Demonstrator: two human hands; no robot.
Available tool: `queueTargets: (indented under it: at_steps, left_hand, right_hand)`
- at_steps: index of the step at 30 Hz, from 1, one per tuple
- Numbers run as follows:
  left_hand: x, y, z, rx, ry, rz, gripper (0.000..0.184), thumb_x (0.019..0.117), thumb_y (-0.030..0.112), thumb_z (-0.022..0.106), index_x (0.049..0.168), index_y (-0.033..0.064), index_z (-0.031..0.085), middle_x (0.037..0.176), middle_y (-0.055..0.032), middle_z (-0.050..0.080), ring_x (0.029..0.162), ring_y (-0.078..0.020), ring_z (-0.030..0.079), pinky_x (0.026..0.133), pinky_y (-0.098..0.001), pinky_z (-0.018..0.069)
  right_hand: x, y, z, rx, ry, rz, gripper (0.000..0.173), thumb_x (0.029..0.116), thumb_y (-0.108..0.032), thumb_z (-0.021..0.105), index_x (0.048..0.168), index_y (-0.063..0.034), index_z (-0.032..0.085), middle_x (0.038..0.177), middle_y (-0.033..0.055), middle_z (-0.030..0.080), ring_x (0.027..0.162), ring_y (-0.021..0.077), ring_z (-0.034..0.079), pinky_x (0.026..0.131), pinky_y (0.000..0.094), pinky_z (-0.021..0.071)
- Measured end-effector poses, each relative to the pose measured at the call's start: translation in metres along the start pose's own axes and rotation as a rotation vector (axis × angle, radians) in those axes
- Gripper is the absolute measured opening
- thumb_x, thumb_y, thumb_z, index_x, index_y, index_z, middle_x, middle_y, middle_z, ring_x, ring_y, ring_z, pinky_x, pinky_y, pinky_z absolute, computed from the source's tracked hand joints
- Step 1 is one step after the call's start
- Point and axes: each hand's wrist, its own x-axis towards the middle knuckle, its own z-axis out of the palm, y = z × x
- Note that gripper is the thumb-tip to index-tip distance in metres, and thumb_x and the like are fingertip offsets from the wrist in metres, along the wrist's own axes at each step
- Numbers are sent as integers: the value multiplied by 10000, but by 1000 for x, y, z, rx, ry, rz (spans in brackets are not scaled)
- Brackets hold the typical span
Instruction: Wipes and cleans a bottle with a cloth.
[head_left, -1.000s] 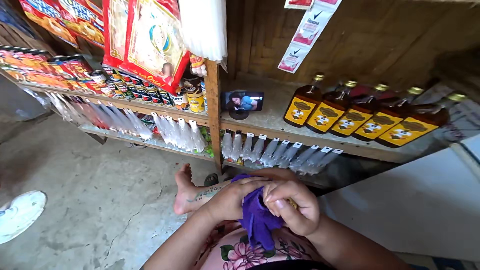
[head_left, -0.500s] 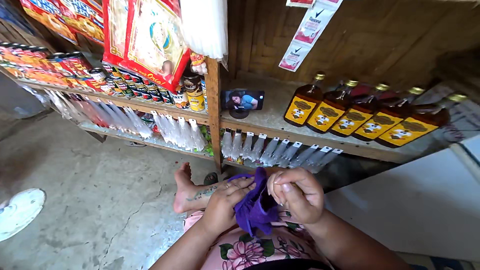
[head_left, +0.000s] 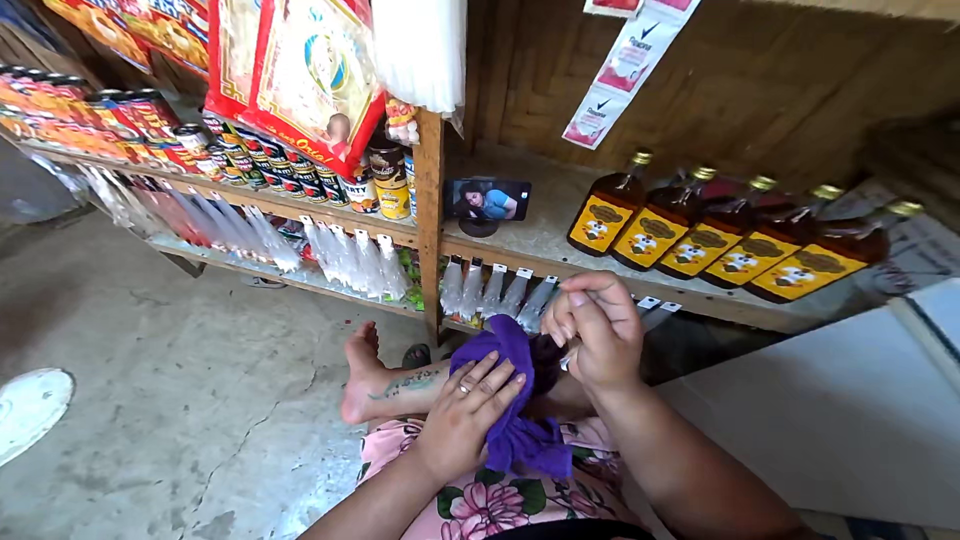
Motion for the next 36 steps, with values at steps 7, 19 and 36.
queueTargets:
  at_steps: [7, 19, 36]
  left_hand:
    - [10, -15, -1, -584, -51, -402, 603, 839, 154, 751, 1350, -106, 563, 1342, -209, 634, 1295, -200, 578, 1137, -348, 414]
    - [-21, -37, 26, -622, -202, -625, 480, 905, 102, 660, 1334, -95, 571, 1330, -207, 627, 1296, -191, 559, 1152, -323, 386]
    - [-7, -7, 22, -500, -166, -484, 590, 934, 272, 655, 1423, -32, 527, 1473, -186, 538, 1434, -232, 442, 1221, -387, 303]
  right_hand:
    - [-16, -3, 9, 23, -114, -50, 187, 1062, -211, 513, 1214, -249, 615, 678, -86, 552, 589, 13, 554, 618, 208, 526]
    - [-18, -4, 5, 78, -141, -85, 179, 1051, -198, 544, 1199, -205, 643, 665, -87, 568, 584, 26, 563, 617, 216, 528]
    - [-16, -7, 0, 60, -108, -100, 157, 1056, -241, 536, 1154, -230, 660, 658, -87, 584, 565, 29, 566, 600, 209, 528]
